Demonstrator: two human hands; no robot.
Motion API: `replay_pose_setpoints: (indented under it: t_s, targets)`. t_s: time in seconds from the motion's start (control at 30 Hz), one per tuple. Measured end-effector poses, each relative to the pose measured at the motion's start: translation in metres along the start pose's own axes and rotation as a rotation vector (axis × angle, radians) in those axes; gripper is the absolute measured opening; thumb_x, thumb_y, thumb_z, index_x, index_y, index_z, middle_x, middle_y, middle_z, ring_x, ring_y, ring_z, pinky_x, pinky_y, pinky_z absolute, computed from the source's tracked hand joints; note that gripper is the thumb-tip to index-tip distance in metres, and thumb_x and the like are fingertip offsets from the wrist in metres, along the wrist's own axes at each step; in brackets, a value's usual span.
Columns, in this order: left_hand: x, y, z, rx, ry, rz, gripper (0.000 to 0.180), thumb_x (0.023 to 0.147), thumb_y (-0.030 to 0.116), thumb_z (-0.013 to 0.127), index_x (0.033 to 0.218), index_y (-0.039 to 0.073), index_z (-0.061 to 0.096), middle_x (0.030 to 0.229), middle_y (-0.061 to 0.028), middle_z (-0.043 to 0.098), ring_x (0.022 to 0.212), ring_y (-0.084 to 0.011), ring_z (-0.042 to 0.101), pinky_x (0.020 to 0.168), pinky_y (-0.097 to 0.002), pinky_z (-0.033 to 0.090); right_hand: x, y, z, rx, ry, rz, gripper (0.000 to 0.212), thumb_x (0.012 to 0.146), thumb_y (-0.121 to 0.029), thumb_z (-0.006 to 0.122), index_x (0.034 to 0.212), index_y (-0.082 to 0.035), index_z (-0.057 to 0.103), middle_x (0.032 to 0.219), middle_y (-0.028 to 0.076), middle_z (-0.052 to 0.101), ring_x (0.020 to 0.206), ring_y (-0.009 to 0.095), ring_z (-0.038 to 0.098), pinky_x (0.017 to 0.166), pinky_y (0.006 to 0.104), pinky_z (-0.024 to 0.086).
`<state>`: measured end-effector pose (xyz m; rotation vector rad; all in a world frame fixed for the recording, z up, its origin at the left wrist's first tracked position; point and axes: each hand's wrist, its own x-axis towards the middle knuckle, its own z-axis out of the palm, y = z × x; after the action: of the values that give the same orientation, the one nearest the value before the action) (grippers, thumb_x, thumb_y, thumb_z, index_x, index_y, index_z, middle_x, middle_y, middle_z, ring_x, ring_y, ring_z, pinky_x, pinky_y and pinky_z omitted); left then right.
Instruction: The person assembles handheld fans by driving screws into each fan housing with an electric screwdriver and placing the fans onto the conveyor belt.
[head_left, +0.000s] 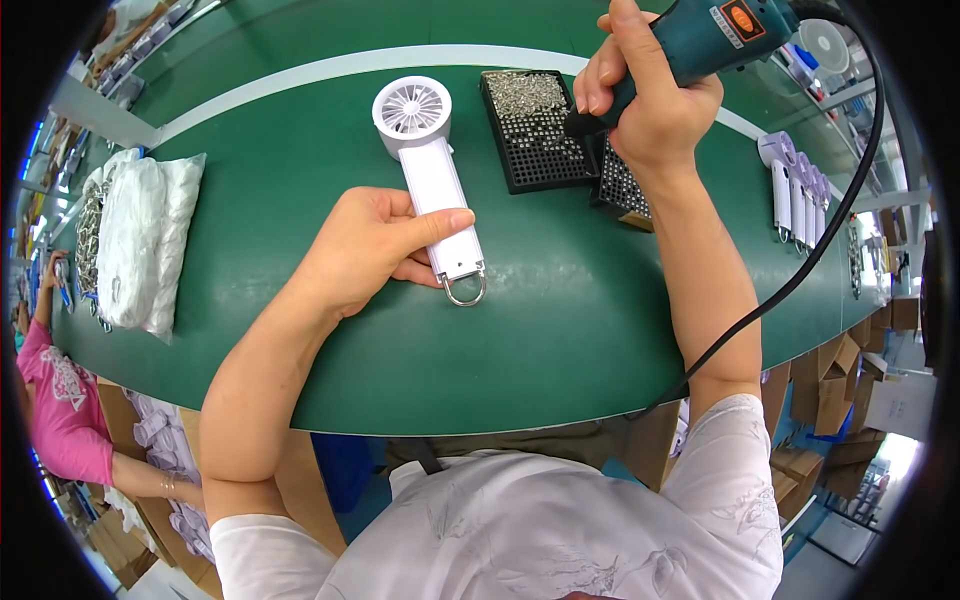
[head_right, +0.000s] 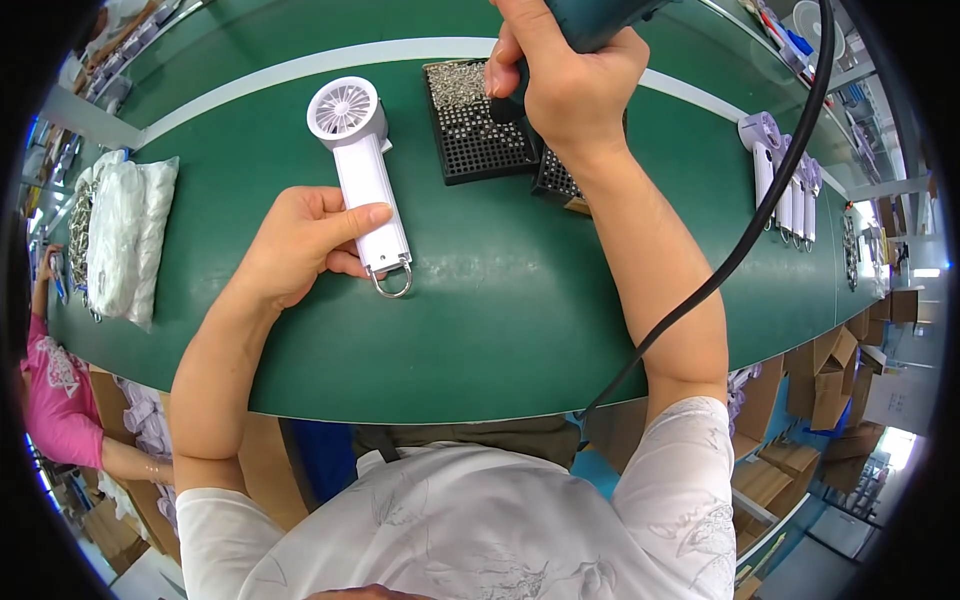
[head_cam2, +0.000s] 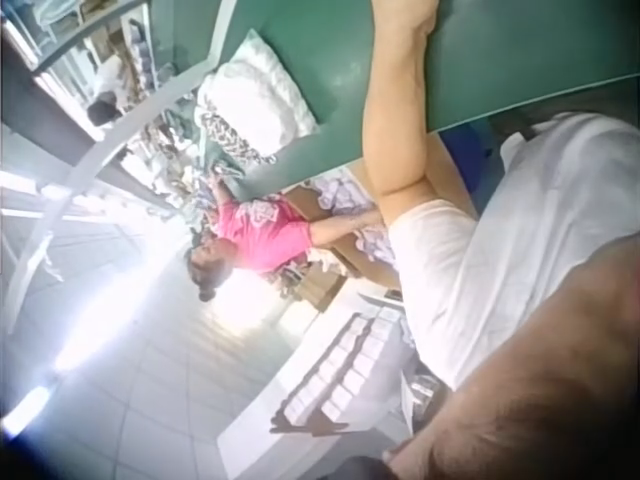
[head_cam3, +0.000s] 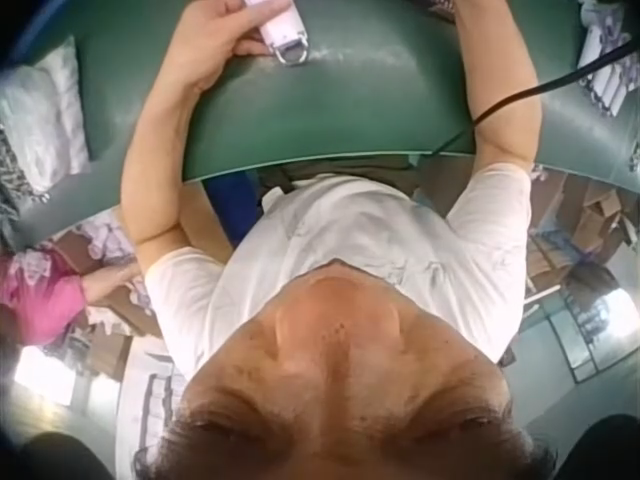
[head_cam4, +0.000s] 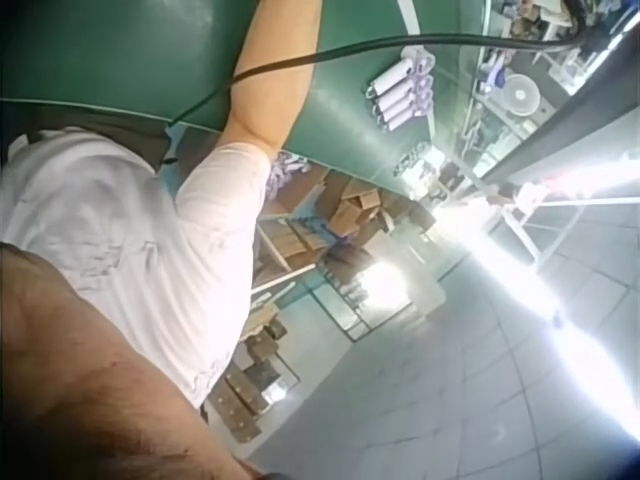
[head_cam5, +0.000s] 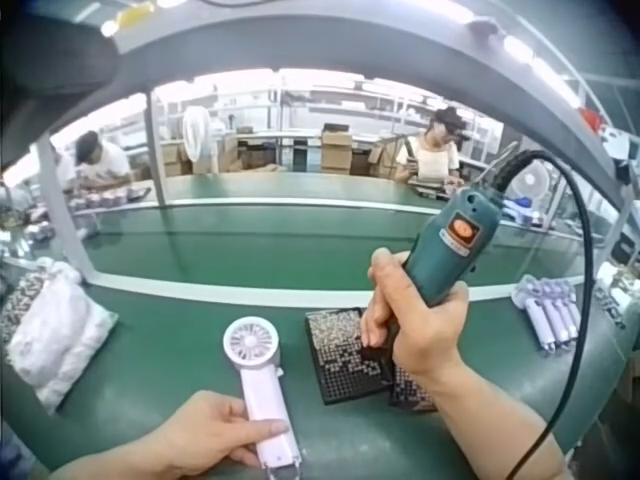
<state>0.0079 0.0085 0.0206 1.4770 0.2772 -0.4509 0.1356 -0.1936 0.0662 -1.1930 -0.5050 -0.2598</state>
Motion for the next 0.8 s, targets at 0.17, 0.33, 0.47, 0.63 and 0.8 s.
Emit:
replay_pose_setpoints:
  t_s: [0.17,0.33,0.47,0.63,0.8]
  targets:
    - [-0.001,-0.002,-0.001,0.008,-0.006,0.003,0.045,0.091,0.030,0.079,0.102,-0.013,0.068,0.090,-0.0172,0.073,0.076,-0.0202,0.073,0.067,-0.0306,0.064,-0.002,0.001,0.001,-0.005,0.002,0.011,0.020,0.098,-0.012,0.068,0.086,0.003,0.060,0.056,0.005,0.053,0.039,0.014,0.050,0.039,0.0304,0.045]
    - [0.000,-0.002,0.000,0.018,-0.011,0.012,0.045,0.091,0.030,0.078,0.103,-0.013,0.068,0.090,-0.0174,0.073,0.077,-0.0202,0.073,0.068,-0.0297,0.064,-0.002,0.004,-0.001,0.003,0.016,0.022,0.020,0.097,-0.011,0.069,0.085,0.002,0.061,0.056,0.005,0.054,0.039,0.014,0.051,0.040,0.0296,0.045]
    - [0.001,0.000,0.001,0.020,-0.004,0.024,0.045,0.092,0.030,0.078,0.103,-0.013,0.068,0.090,-0.0174,0.073,0.077,-0.0201,0.073,0.068,-0.0293,0.063,-0.002,0.010,-0.003,-0.087,-0.094,-0.047,0.018,0.097,-0.011,0.069,0.087,0.002,0.063,0.058,0.006,0.056,0.042,0.015,0.053,0.042,0.0310,0.046]
    - [0.001,-0.001,0.002,-0.013,0.008,0.026,0.046,0.092,0.030,0.077,0.103,-0.013,0.067,0.091,-0.0177,0.072,0.077,-0.0201,0.073,0.068,-0.0302,0.064,-0.001,0.011,-0.001,-0.066,-0.096,-0.078,0.013,0.094,-0.006,0.071,0.087,0.002,0.064,0.060,0.006,0.058,0.044,0.016,0.055,0.044,0.0330,0.048]
    - [-0.001,-0.001,0.002,-0.032,0.017,0.030,0.045,0.093,0.030,0.077,0.103,-0.013,0.067,0.091,-0.0186,0.072,0.077,-0.0215,0.074,0.068,-0.0312,0.064,-0.003,0.008,-0.003,-0.042,-0.026,-0.036,0.012,0.094,-0.006,0.071,0.092,0.003,0.063,0.061,0.006,0.056,0.043,0.016,0.053,0.043,0.0338,0.045]
